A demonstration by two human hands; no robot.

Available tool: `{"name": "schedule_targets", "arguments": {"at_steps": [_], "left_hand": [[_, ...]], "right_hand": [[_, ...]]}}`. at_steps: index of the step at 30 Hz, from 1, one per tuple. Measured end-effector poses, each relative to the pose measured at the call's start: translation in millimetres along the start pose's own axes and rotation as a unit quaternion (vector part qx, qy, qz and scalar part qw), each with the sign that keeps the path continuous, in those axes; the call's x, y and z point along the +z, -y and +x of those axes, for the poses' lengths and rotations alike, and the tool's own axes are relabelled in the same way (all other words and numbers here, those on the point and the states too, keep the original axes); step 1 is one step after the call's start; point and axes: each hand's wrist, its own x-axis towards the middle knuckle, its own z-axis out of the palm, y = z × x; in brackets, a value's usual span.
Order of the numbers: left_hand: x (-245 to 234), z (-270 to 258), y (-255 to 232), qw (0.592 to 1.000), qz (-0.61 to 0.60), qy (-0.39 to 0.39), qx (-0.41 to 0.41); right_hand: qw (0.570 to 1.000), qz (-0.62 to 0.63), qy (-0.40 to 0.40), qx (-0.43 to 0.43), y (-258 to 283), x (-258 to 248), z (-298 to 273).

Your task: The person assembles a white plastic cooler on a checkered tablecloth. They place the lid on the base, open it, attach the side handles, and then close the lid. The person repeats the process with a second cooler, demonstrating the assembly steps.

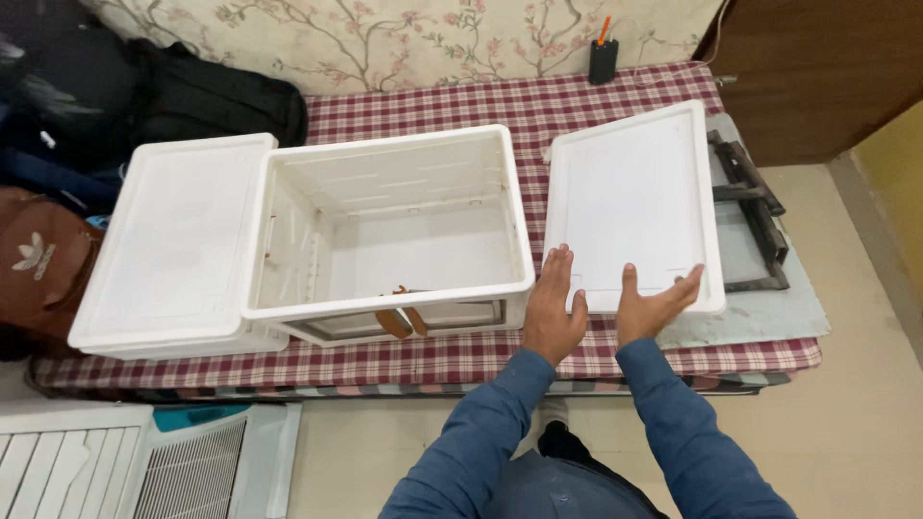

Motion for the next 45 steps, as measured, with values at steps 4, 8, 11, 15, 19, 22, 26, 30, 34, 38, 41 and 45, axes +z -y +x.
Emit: {"name": "schedule_targets", "arguments": {"at_steps": [4,8,11,15,19,22,26,30,34,38,41,45], "left_hand": [[-38.2,-10.5,15.3,0.997,0.070,-0.031,0.004],[-71.3,-24.0,40.9,0.990,0.121,-0.051,-0.042],[-93.6,-34.9,60.9,0.982,0.165,-0.063,-0.060],[-115.0,-41.3,83.0,0.976,0.201,-0.031,-0.076],[-124.9,-41.2,94.9,0.974,0.218,-0.025,-0.056],[-124.5,-35.7,98.2,0.970,0.237,-0.012,-0.056],[-125.9,-32.3,102.5,0.968,0.245,-0.010,-0.049],[-123.4,-28.0,103.8,0.966,0.252,-0.021,-0.047],[-123.2,-23.7,101.8,0.967,0.247,-0.025,-0.052],[-124.0,-22.5,93.9,0.968,0.242,-0.042,-0.047],[-124.7,-15.2,86.5,0.966,0.249,-0.067,-0.034],[-126.3,-13.7,78.3,0.969,0.235,-0.067,-0.047]], "right_hand": [[0.982,0.054,0.149,-0.106,54.6,19.8,-30.9],[0.938,-0.001,0.244,-0.247,91.2,34.1,-61.7],[0.898,-0.061,0.277,-0.336,108.0,46.1,-82.7],[0.865,-0.111,0.303,-0.383,114.8,61.6,-97.0],[0.863,-0.140,0.326,-0.361,109.1,69.3,-95.9],[0.859,-0.124,0.329,-0.372,103.1,69.6,-90.2],[0.853,-0.114,0.329,-0.390,101.7,70.6,-86.5],[0.849,-0.115,0.334,-0.393,105.1,70.2,-81.1],[0.847,-0.109,0.331,-0.402,112.2,67.8,-77.8],[0.846,-0.100,0.318,-0.417,121.2,62.6,-75.0],[0.844,-0.072,0.300,-0.439,131.7,60.7,-65.1],[0.839,-0.075,0.321,-0.433,142.3,55.0,-59.2]]}}
